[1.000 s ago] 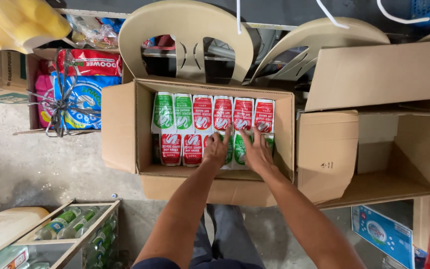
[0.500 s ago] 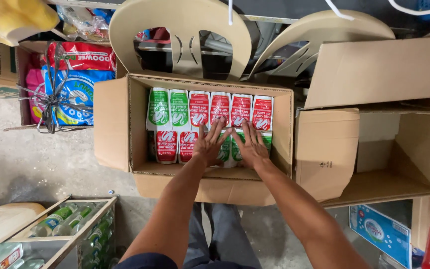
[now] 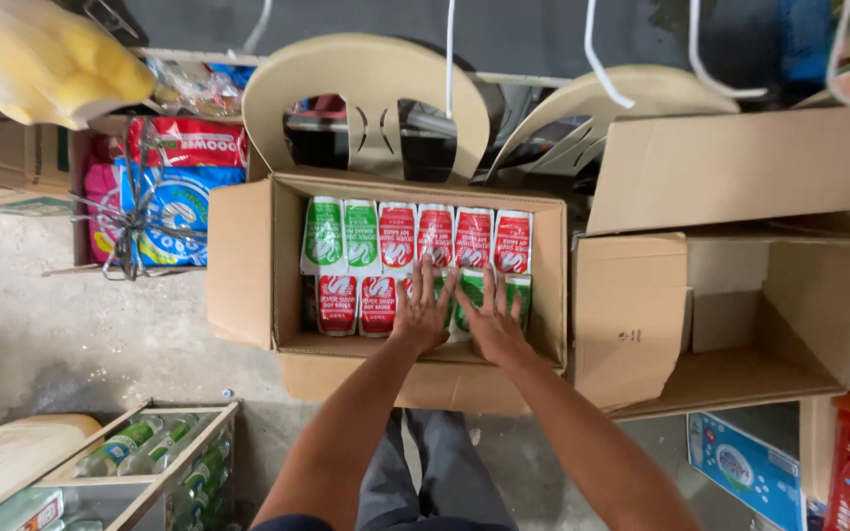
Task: Organizing and packing various sauce and condiment pouches into a cardboard box.
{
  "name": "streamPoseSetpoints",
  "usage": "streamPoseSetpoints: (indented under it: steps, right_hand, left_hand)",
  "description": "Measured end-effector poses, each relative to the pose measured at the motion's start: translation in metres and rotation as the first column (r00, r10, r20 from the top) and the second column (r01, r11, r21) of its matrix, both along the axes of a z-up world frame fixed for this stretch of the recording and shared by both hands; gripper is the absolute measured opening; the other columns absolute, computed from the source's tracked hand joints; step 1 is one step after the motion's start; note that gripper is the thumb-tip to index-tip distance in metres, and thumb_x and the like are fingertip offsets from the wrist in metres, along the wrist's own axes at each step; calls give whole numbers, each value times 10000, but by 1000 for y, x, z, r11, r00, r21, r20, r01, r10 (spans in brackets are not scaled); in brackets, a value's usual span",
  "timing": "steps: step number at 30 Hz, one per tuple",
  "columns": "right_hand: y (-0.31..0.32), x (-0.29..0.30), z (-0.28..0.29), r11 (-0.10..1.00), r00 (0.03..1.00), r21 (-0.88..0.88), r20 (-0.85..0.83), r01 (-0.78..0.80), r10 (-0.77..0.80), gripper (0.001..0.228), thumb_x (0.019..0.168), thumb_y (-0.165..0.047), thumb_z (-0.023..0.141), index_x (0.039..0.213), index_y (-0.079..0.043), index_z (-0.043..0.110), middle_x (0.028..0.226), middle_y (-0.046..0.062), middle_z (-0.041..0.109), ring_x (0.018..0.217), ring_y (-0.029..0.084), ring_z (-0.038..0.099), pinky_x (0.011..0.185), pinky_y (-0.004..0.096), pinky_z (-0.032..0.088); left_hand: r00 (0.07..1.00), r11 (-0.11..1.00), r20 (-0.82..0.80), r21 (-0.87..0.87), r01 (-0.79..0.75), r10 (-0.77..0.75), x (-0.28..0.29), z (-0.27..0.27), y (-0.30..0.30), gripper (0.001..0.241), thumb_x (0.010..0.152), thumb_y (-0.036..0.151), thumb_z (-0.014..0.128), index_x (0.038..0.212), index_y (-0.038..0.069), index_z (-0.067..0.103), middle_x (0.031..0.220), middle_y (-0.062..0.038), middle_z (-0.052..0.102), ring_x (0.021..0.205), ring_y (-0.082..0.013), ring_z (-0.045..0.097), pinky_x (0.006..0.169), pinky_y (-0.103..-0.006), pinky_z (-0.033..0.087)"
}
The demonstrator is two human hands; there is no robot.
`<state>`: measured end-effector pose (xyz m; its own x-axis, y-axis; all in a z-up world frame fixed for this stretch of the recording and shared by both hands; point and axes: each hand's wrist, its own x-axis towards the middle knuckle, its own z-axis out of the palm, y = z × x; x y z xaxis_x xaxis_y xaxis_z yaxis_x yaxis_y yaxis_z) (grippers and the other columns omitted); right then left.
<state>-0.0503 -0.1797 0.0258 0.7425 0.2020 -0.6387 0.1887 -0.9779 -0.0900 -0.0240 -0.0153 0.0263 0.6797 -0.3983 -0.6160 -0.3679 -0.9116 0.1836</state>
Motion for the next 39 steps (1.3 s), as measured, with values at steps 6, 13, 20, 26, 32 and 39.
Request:
streamPoseSetpoints:
  steps: [6,13,20,26,32,39]
  right_hand:
    - [1,-44,-7,816,872,432,122,384,-474,701,855,-280,720,1499,-208,451,1585,237,226,1448,449,304,1132,606,346]
    - [31,-18,124,-594,453,373,-891,713,-17,777,915,-652,428,1563,-227,362,1601,158,424,1420,332,485,1085,542,448]
    - [33,33,211,-686,415,208,-898,697,149,804,915,-740,370,1516,-206,397,1504,250,467,1294,474,517,985,573,427]
    - [46,42,332,-714,547,300,-826,632,137,700,987,-602,344,1479,-119,460,1477,107,559,1380,273,506,1150,462,373]
    - [56,60,356,-582,623,526,-781,620,-43,490,997,-417,456,1309,-67,599,1270,62,671,1202,180,630,1030,366,486]
    - [79,81,401,-467,808,789,-544,400,-227,198,1013,-234,634,965,-45,666,810,-7,635,713,81,584,627,279,473]
  left_hand:
    - [846,727,-17,-502,-468,532,-34,55,-6,1071,888,325,714,1647,63,6,1687,-297,-20,1551,-484,82,1216,-600,191]
    - [817,271,-104,-913,-304,567,-44,200,-41,793,1008,429,441,1600,-55,231,1681,-318,191,1558,-482,196,1248,-540,150]
    - [885,346,257,-931,119,389,-17,287,-15,787,1064,501,430,1610,-48,295,1608,-336,364,1530,-516,305,1269,-592,185]
    - [655,570,593,-769,289,468,15,356,7,736,925,534,486,1497,71,490,1381,-275,539,1330,-472,442,1088,-621,268]
    - [651,677,607,-711,190,456,33,412,40,468,987,453,488,1325,175,652,1109,-153,618,1056,-375,552,879,-549,445]
    - [689,730,640,-641,238,338,40,485,87,555,883,298,661,1399,115,567,1001,-160,659,854,-380,685,660,-482,560]
